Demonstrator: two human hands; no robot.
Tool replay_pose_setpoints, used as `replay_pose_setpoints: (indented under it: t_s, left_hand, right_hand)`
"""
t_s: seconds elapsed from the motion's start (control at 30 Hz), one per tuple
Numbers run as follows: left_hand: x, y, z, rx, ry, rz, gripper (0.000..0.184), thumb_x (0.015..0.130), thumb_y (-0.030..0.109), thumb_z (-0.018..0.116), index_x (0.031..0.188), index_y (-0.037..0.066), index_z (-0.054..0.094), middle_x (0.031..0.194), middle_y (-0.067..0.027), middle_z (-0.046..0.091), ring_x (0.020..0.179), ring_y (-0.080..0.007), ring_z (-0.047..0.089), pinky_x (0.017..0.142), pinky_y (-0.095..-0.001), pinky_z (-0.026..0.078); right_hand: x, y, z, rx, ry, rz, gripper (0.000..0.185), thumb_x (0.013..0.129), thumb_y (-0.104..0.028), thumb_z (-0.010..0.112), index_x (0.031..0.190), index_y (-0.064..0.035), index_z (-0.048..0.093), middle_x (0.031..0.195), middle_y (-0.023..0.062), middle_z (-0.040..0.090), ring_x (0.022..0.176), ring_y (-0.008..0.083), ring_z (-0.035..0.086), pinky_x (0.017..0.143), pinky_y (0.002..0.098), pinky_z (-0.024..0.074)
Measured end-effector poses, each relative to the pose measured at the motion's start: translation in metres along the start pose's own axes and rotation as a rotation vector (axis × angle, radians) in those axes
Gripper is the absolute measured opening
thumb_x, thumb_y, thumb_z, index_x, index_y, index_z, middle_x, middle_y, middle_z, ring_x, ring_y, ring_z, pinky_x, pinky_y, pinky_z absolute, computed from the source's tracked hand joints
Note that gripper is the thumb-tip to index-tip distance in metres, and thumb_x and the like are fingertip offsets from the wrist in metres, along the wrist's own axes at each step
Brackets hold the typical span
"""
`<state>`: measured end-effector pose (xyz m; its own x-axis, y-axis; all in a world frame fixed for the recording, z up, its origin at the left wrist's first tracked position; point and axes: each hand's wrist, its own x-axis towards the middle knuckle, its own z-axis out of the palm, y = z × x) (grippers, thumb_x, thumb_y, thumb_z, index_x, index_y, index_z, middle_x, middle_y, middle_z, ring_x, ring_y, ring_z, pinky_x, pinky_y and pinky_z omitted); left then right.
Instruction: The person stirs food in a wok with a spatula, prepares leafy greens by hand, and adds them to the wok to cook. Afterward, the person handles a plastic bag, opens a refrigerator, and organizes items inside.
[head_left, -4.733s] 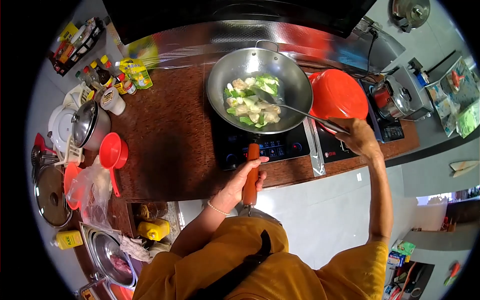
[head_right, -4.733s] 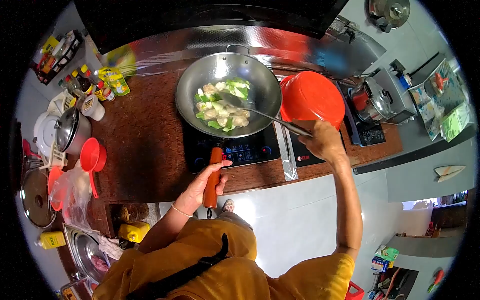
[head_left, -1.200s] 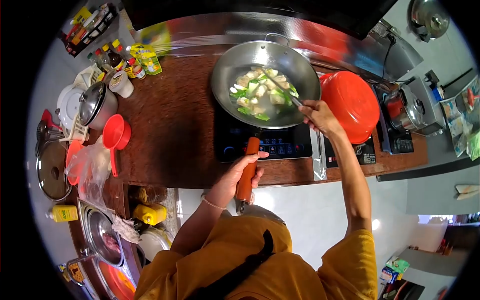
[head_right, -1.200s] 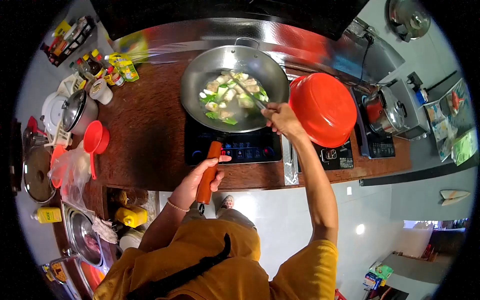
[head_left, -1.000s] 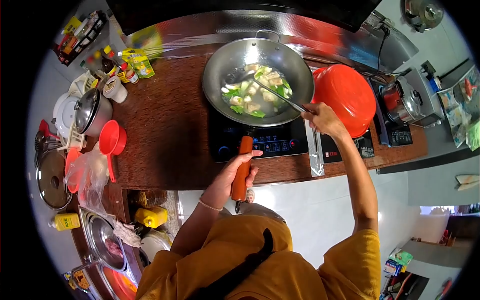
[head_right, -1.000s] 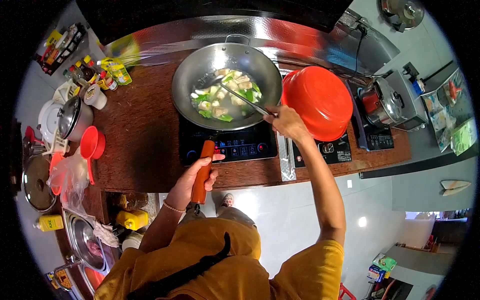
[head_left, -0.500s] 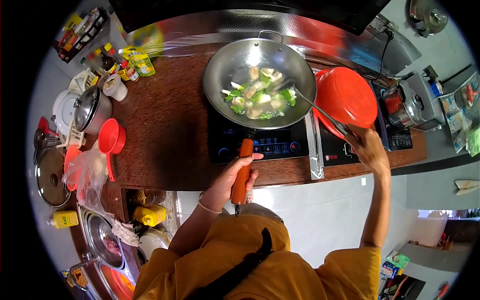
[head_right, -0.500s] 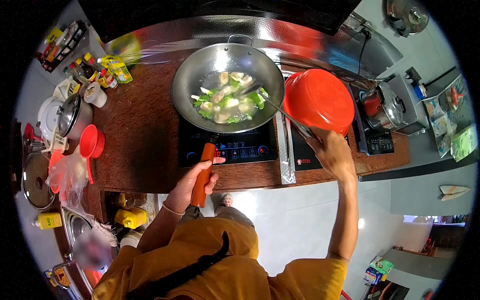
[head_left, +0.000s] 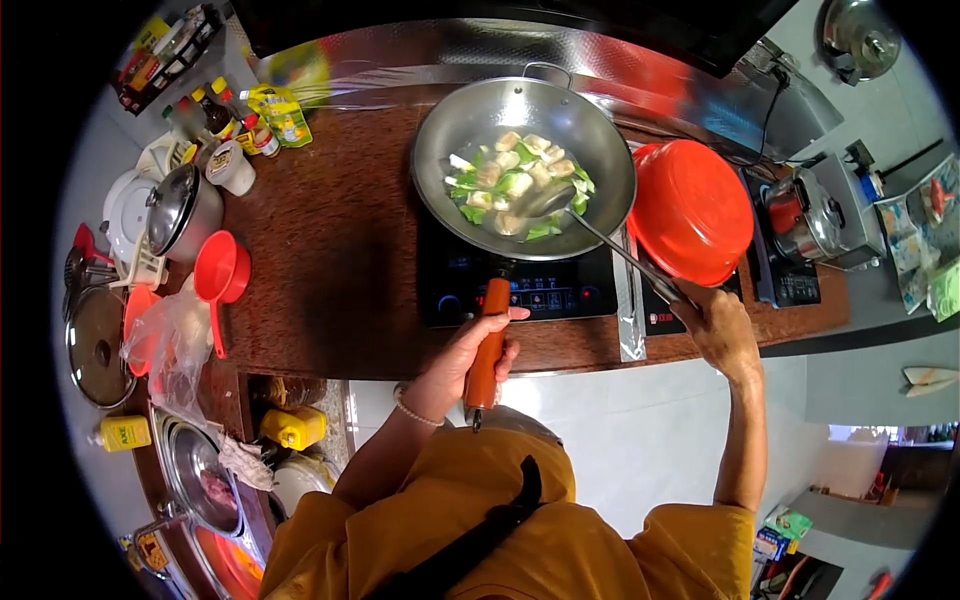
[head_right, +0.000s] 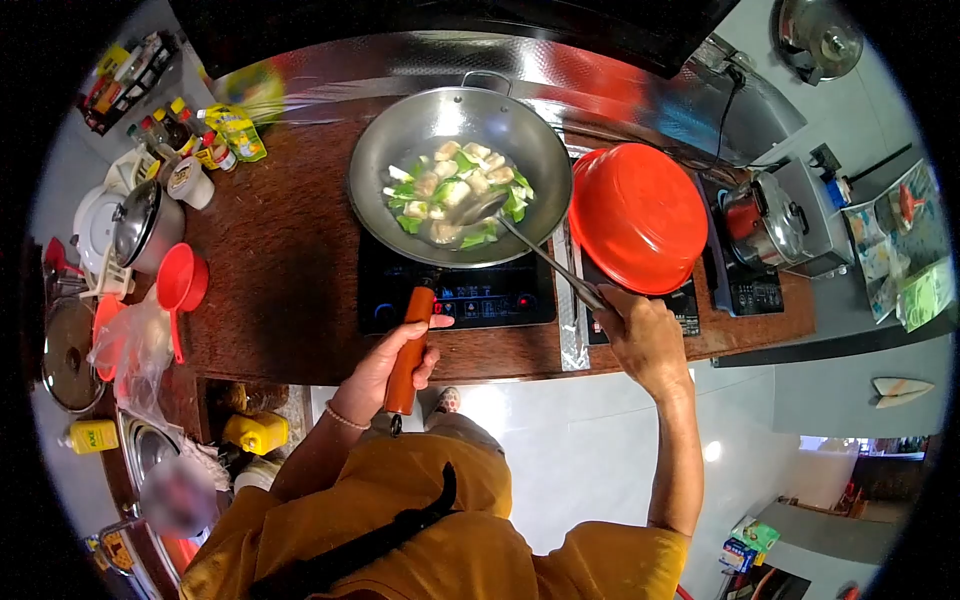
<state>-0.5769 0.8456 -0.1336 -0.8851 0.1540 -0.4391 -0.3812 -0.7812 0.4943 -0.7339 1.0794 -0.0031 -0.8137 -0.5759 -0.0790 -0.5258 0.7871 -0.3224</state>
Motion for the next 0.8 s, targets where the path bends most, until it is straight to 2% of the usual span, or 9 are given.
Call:
replay_pose_setpoints:
  t_s: [0.2, 0.23, 0.37, 0.4, 0.5, 0.6, 0.73, 0.8]
  left_hand:
    - [0.002, -0.002, -0.002, -0.024, -0.004, 0.007, 0.048, 0.088, 0.033, 0.048, 0.125, 0.005, 0.039, 0.068, -0.0021, 0.05, 0.048, -0.0074, 0.045, 0.044, -0.0208, 0.039]
    - [0.003, -0.002, -0.003, -0.023, -0.007, 0.007, 0.047, 0.088, 0.033, 0.048, 0.125, 0.005, 0.039, 0.068, -0.0021, 0.05, 0.048, -0.0074, 0.045, 0.044, -0.0207, 0.039]
    - [0.001, -0.001, 0.001, 0.002, 0.003, 0.006, 0.047, 0.089, 0.032, 0.048, 0.125, 0.004, 0.039, 0.068, -0.0019, 0.049, 0.049, -0.0072, 0.045, 0.044, -0.0205, 0.04]
    - [0.001, -0.001, 0.0, 0.006, -0.01, 0.015, 0.047, 0.089, 0.032, 0.047, 0.125, 0.004, 0.039, 0.068, -0.0019, 0.049, 0.049, -0.0072, 0.045, 0.045, -0.0205, 0.04]
    - [0.003, -0.003, -0.003, 0.027, -0.029, 0.035, 0.047, 0.089, 0.032, 0.046, 0.126, 0.003, 0.038, 0.068, -0.0019, 0.049, 0.049, -0.007, 0.044, 0.044, -0.0205, 0.04]
    - [0.0, -0.002, 0.001, 0.02, 0.007, 0.029, 0.048, 0.089, 0.032, 0.046, 0.127, 0.003, 0.038, 0.068, -0.0018, 0.048, 0.049, -0.0067, 0.044, 0.045, -0.0203, 0.04]
    - [0.0, -0.003, 0.0, 0.046, 0.006, 0.051, 0.048, 0.088, 0.032, 0.047, 0.126, 0.003, 0.038, 0.068, -0.0021, 0.048, 0.048, -0.0072, 0.044, 0.045, -0.021, 0.041]
    - [0.001, -0.002, -0.001, 0.039, 0.009, 0.035, 0.047, 0.086, 0.032, 0.048, 0.123, 0.004, 0.04, 0.068, -0.0026, 0.048, 0.046, -0.0084, 0.045, 0.046, -0.0228, 0.043]
  right_hand:
    - [0.003, 0.002, 0.022, -0.068, 0.0, 0.009, 0.026, 0.079, -0.013, 0.059, 0.105, -0.0069, 0.059, 0.077, 0.0203, 0.059, 0.074, 0.0368, 0.058, 0.063, 0.0405, 0.0447]
    - [0.004, 0.005, 0.028, -0.019, 0.002, 0.007, 0.026, 0.079, -0.011, 0.058, 0.105, -0.0072, 0.059, 0.074, 0.0188, 0.06, 0.071, 0.0369, 0.058, 0.062, 0.0395, 0.0443]
    - [0.012, 0.006, 0.048, 0.207, 0.039, 0.066, 0.022, 0.083, -0.017, 0.056, 0.101, -0.0051, 0.059, 0.073, 0.0223, 0.058, 0.074, 0.0389, 0.057, 0.063, 0.0414, 0.0446]
    - [0.017, 0.005, 0.052, 0.233, 0.039, 0.118, 0.026, 0.083, -0.017, 0.057, 0.105, -0.0021, 0.059, 0.076, 0.0236, 0.059, 0.076, 0.0381, 0.059, 0.065, 0.0397, 0.045]
    - [0.038, 0.01, 0.071, 0.359, 0.191, 0.087, 0.035, 0.082, -0.019, 0.06, 0.108, 0.005, 0.057, 0.079, 0.0246, 0.06, 0.077, 0.033, 0.062, 0.068, 0.0379, 0.0454]
    - [0.046, 0.016, 0.073, 0.333, 0.194, 0.058, 0.031, 0.085, -0.012, 0.055, 0.114, -0.0002, 0.056, 0.053, 0.0053, 0.044, 0.047, 0.0102, 0.042, 0.045, 0.0282, 0.0367]
    - [0.041, 0.021, 0.073, 0.3, 0.168, 0.029, 0.033, 0.084, -0.015, 0.057, 0.115, -0.0028, 0.057, 0.052, 0.0043, 0.042, 0.045, 0.0086, 0.041, 0.043, 0.0289, 0.0365]
    - [0.038, 0.021, 0.071, 0.263, 0.159, 0.044, 0.032, 0.084, -0.015, 0.058, 0.114, -0.0039, 0.057, 0.055, 0.0079, 0.048, 0.047, 0.0148, 0.047, 0.047, 0.0305, 0.0396]
